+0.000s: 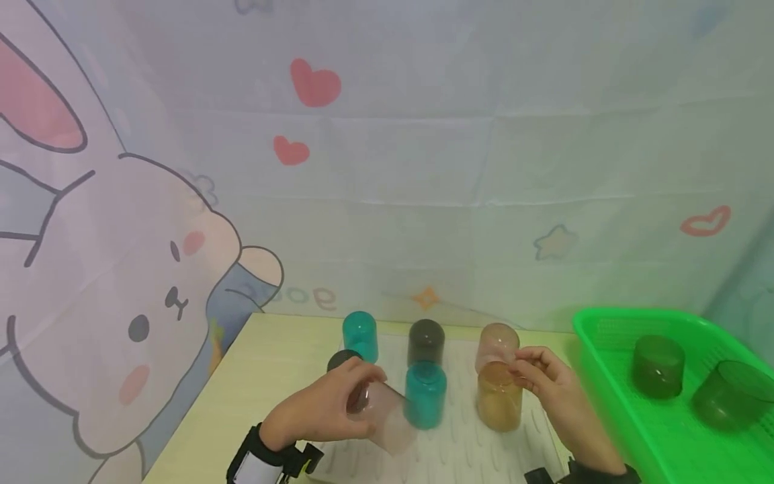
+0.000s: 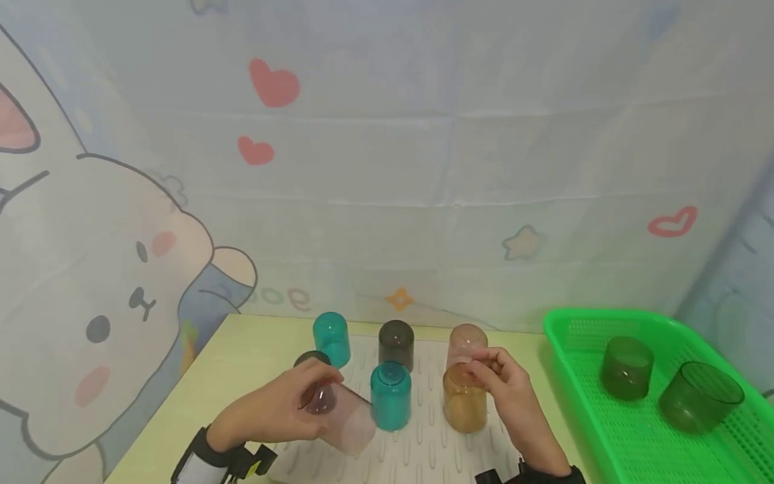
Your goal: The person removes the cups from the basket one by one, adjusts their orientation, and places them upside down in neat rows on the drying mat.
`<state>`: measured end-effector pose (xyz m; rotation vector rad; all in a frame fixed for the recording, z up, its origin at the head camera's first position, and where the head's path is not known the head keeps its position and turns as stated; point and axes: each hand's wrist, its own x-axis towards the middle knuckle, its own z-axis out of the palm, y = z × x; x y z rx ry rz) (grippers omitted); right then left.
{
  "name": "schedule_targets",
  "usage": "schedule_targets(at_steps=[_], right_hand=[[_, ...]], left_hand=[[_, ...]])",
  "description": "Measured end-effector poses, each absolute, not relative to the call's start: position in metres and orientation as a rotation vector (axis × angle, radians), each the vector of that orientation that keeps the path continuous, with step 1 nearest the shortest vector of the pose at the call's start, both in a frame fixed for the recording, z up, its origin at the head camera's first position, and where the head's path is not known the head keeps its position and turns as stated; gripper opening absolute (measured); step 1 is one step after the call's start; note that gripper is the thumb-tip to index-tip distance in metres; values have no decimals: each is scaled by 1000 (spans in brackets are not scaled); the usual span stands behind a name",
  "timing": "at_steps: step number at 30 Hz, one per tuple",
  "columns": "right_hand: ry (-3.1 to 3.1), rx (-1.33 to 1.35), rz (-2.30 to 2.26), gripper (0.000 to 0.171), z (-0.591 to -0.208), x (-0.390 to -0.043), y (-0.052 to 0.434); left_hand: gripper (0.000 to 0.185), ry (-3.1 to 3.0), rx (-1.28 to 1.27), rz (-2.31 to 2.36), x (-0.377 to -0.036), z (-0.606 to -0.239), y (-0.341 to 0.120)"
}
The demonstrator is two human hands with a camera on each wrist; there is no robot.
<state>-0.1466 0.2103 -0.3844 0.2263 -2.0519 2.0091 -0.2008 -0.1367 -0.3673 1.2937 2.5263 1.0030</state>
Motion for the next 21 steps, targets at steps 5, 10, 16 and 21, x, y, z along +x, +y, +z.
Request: schedule_targets(at_steps=[5, 10, 16, 21], right_hand=[[-2002, 245, 2003, 4, -387, -150, 222], [-1950, 253, 2031, 6, -390, -149, 229], [-1889, 276, 2059, 8, -388, -150, 234], [-1910, 246, 2061, 8, -385, -150, 237]], left_hand=[[47, 2549, 1223, 885, -199, -372, -142], [45, 2535, 1172, 836, -197, -377, -149], [46, 2624, 1125, 717, -193, -381, -157], [44, 2703, 1080, 637, -193, -385, -159]])
